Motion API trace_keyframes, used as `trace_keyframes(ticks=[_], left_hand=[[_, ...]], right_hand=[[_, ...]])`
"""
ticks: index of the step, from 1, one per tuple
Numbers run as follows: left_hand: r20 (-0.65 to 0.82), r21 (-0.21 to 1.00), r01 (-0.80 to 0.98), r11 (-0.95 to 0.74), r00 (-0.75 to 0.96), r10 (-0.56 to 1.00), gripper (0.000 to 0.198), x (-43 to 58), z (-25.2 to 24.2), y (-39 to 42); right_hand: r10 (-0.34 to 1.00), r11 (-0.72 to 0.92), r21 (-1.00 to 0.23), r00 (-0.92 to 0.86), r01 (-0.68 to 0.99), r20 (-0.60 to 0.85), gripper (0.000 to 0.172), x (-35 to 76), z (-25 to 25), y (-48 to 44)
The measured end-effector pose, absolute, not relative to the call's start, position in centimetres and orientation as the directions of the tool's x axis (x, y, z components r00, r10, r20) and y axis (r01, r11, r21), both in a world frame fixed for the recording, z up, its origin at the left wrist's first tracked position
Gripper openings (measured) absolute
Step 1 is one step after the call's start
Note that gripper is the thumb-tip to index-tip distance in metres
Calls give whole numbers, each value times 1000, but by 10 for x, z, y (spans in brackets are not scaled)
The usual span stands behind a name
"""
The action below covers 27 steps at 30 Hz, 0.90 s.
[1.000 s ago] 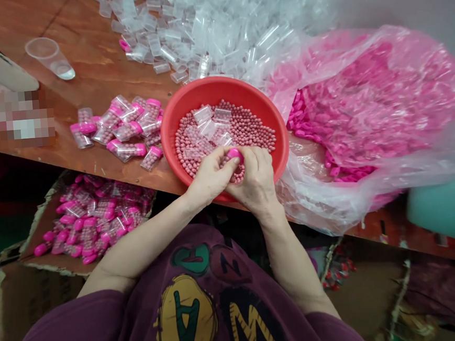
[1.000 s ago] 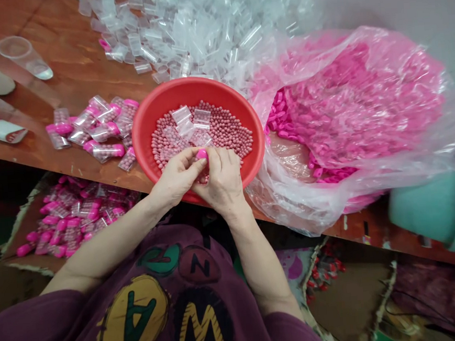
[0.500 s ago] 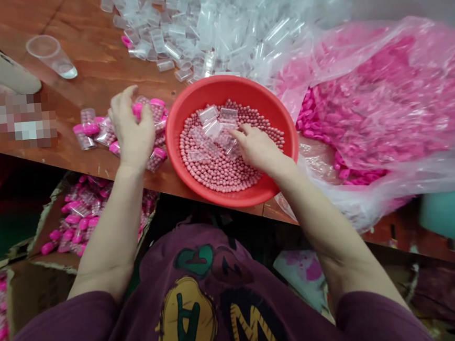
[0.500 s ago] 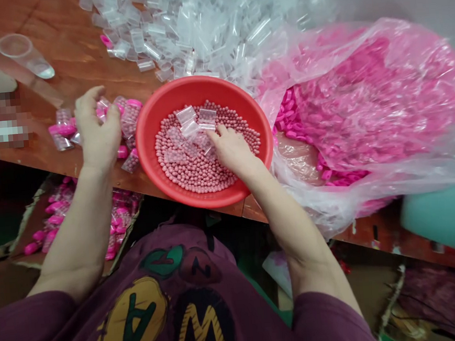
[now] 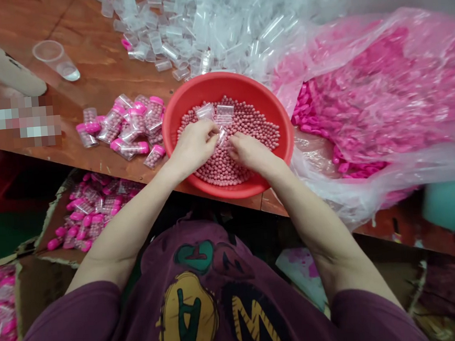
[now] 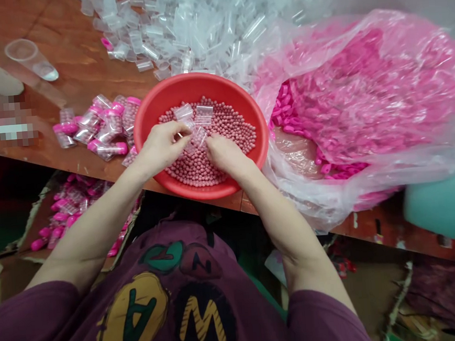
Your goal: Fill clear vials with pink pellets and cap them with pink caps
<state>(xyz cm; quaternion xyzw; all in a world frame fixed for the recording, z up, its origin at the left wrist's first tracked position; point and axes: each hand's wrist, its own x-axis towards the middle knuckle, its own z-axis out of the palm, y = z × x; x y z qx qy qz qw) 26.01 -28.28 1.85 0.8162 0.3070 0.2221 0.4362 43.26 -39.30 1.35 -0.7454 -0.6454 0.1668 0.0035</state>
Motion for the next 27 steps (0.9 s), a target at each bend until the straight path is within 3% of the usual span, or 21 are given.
trace_keyframes(ticks=[3,5,9,14,17,19,23,25,27], left_hand=[[31,898,272,-347,746,665,17,262,20,-293],[8,938,214,-272,772,635,19,266,19,-305],[80,953,138,-270,745,663,19,277,12,-329],[218,885,161,-437,687,693,25,283,10,-338],[257,740,236,-630,766,589,25,282,18,-333],[198,543,319,-777,851,487,28,283,25,-326],[-172,106,274,-956,952,253,30,298,28,-320],[-307,15,177,-984,937,164,36,311,23,-323],[-357,12,116,-993,928,104,40,327,15,-331]], right_hand=[[985,-173,-564,153,808,-83,33,436,16,-401],[984,-133,-711,178,691,-12,44,431,16,-411],[955,-113,-812,288,573,70,68,410,12,-429],[921,-22,-853,342,521,185,67,395,11,-446],[901,-3,-827,360,562,242,62,398,13,-458],[845,-3,-814,437,580,308,54,410,14,-469],[607,-86,-834,692,546,391,36,470,4,-506],[522,-230,-824,780,518,345,35,515,-5,-528],[455,-422,-767,845,482,280,37,561,-15,-546]])
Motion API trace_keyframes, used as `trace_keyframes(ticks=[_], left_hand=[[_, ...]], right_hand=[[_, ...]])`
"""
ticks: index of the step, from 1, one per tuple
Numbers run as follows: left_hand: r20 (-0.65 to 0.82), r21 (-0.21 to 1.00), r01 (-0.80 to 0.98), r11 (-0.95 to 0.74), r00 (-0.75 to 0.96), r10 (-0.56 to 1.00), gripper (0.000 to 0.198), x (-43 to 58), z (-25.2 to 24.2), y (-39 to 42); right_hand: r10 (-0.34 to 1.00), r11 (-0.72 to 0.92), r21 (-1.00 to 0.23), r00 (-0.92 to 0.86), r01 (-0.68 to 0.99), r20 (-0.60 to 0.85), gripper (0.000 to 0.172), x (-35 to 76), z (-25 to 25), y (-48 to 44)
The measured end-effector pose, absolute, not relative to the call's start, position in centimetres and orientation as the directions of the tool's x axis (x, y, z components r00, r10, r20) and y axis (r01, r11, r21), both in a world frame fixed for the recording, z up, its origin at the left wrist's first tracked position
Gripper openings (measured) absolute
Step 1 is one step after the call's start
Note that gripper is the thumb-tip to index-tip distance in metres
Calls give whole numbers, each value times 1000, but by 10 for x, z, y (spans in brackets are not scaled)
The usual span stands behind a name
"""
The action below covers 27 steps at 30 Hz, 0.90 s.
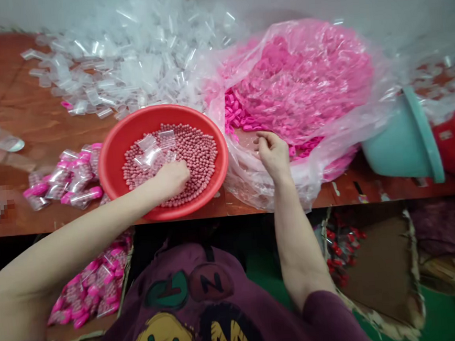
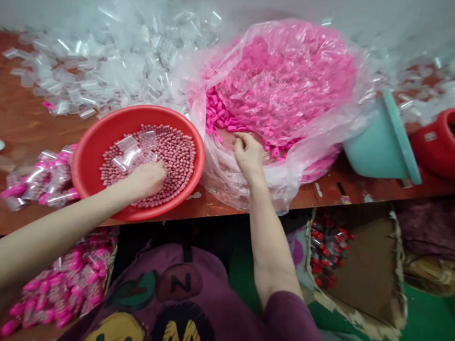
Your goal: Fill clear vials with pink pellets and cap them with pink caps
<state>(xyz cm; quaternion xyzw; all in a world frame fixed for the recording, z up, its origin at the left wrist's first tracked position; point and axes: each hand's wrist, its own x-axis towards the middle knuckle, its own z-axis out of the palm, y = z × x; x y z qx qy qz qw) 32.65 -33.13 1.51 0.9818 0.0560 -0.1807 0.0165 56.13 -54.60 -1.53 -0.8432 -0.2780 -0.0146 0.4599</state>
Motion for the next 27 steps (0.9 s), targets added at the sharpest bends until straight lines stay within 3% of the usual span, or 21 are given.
trace_keyframes(ticks=[2,4,9,12,15,17,20,22,25,27], left_hand=[[-356,80,105,-991,932,70,36,343,8,-340],[-339,155,118,-981,939,60,33,357,3,-347],[-227,419,202,-885,967,113,17,368,5,-343],[-111,695,191,-693,981,160,15,355,17,-334],[-56,915,145,-375,970,238,16,335,31,-333],[-92,985,127,-113,957,275,18,321,37,-334],[-142,960,71,270,957,254,26,303,38,-336],[-154,898,32,438,957,246,30,292,36,-337],[-162,824,-15,566,952,261,34,277,34,-339],[-165,785,-37,618,950,266,36,269,33,-341]], right_hand=[[451,-636,-598,864,488,225,42,599,-25,-554],[490,-733,-451,855,509,169,47,625,-33,-548],[594,-735,-347,800,583,85,49,645,-49,-504],[615,-754,-260,787,604,47,47,644,-55,-489],[617,-774,-154,786,614,34,40,642,-57,-488],[584,-785,-216,810,580,50,31,643,-57,-491],[455,-671,-631,888,390,66,5,644,-54,-495],[389,-493,-838,921,234,29,10,641,-47,-496],[384,-318,-942,923,112,-20,11,627,-30,-495],[444,-106,-994,893,-24,-69,4,608,-14,-494]])
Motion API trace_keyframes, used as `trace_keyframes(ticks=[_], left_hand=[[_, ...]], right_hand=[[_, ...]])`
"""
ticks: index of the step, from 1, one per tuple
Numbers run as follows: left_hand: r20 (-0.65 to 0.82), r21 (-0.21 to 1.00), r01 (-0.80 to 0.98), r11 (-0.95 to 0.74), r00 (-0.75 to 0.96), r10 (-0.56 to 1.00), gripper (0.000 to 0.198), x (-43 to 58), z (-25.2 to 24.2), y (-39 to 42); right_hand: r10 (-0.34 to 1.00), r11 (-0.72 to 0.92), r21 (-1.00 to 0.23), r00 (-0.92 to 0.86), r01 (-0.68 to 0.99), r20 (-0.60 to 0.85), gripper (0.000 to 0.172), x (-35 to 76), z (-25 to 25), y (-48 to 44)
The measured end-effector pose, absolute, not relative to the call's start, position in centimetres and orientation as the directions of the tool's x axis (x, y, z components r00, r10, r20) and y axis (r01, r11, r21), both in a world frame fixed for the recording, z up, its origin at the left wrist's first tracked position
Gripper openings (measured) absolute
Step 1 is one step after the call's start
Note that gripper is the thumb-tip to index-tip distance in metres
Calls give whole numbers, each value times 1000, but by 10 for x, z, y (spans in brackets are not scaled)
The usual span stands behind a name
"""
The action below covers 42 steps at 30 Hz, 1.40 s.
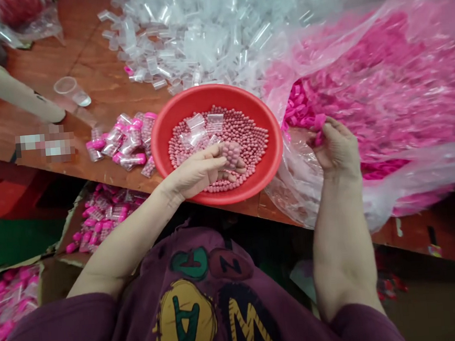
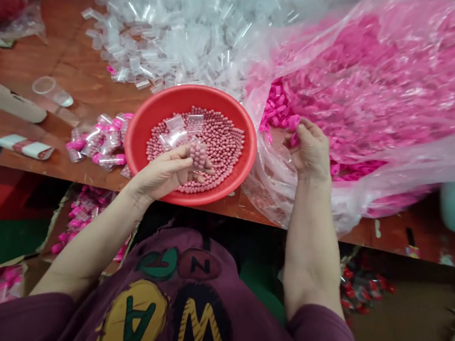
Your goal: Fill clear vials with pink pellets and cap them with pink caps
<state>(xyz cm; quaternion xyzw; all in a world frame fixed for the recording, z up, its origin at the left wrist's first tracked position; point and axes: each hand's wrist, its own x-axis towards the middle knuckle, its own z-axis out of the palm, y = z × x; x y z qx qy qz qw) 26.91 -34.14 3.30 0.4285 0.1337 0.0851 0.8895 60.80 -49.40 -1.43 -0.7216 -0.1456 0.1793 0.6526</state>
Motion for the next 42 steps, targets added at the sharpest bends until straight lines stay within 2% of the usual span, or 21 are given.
trace_keyframes(ticks=[2,5,7,11,18,25,29,32,35,38,42], left_hand=[[-183,753,-42,657,945,270,36,263,33,-344],[-245,723,-14,691,930,275,29,256,35,-346],[-278,721,5,693,918,283,22,254,37,-348],[-286,755,20,655,909,302,15,256,39,-349],[-236,761,19,649,939,250,14,255,37,-347],[-233,769,32,638,944,233,21,253,31,-344],[-233,774,41,632,946,224,22,253,30,-344],[-253,762,32,647,934,252,23,254,30,-346],[-282,747,13,665,912,298,24,256,28,-349],[-238,765,-61,641,898,371,27,259,24,-350],[-195,795,-137,591,865,462,22,263,20,-353]], right_hand=[[574,78,-982,813,-170,-95,13,582,4,-492],[750,99,-972,658,-212,-67,22,533,29,-487],[814,65,-988,580,-137,-27,29,499,42,-482],[889,6,-992,454,126,63,34,447,52,-471],[923,-14,-934,365,357,125,33,426,58,-464],[949,82,-854,222,514,225,23,436,64,-467],[942,53,-746,214,664,257,20,442,60,-466],[891,2,-656,297,755,344,20,443,54,-464],[832,-30,-714,413,700,370,22,435,50,-465],[835,-3,-786,434,618,338,21,421,51,-467],[829,12,-772,425,636,363,18,405,50,-465]])
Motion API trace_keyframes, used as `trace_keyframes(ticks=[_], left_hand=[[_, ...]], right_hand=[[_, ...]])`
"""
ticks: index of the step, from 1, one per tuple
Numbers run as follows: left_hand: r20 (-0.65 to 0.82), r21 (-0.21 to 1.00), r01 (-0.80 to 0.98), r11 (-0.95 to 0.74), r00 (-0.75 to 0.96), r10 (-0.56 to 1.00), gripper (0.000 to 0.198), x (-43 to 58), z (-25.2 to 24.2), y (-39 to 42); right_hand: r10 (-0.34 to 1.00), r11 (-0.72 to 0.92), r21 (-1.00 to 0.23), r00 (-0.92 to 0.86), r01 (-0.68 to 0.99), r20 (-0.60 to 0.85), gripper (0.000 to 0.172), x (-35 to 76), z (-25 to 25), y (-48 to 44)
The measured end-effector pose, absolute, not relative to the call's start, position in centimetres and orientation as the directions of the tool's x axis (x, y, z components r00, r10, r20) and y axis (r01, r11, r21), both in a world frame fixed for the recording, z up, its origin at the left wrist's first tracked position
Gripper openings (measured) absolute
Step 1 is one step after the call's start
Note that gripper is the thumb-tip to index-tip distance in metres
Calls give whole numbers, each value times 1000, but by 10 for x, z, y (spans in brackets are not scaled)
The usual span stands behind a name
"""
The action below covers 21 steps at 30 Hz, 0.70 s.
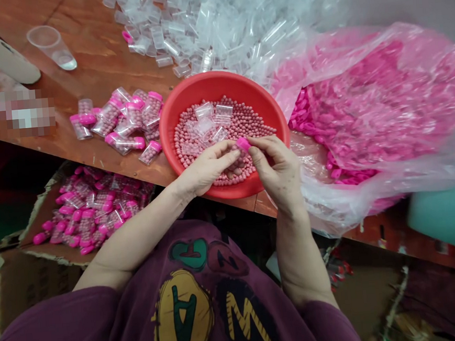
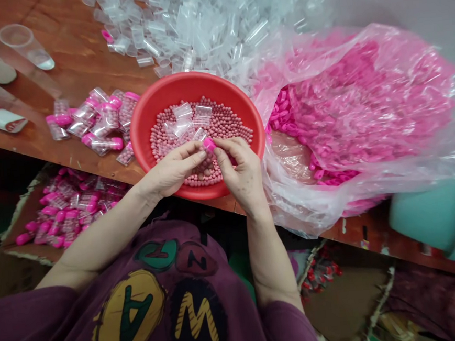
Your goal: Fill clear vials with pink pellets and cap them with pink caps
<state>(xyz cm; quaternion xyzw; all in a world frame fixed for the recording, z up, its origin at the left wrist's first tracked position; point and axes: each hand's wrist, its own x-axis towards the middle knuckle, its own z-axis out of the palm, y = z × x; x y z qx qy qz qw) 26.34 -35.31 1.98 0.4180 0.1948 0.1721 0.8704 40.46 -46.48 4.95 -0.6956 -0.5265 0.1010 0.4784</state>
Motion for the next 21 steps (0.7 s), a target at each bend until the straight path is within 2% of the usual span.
trace_keyframes(ticks=[5,10,17,21], left_hand=[[-229,808,-112,578,845,483,17,263,23,-356],[-208,835,-109,540,846,491,17,263,29,-356],[-146,938,-86,337,781,607,7,265,24,-362],[-195,912,-77,403,783,590,7,265,24,-361]], right_hand=[[797,-10,-752,459,659,392,19,397,46,-463],[845,38,-783,398,621,357,16,406,39,-464],[847,62,-796,390,602,360,17,406,28,-467],[897,76,-807,313,586,312,27,410,28,-473]])
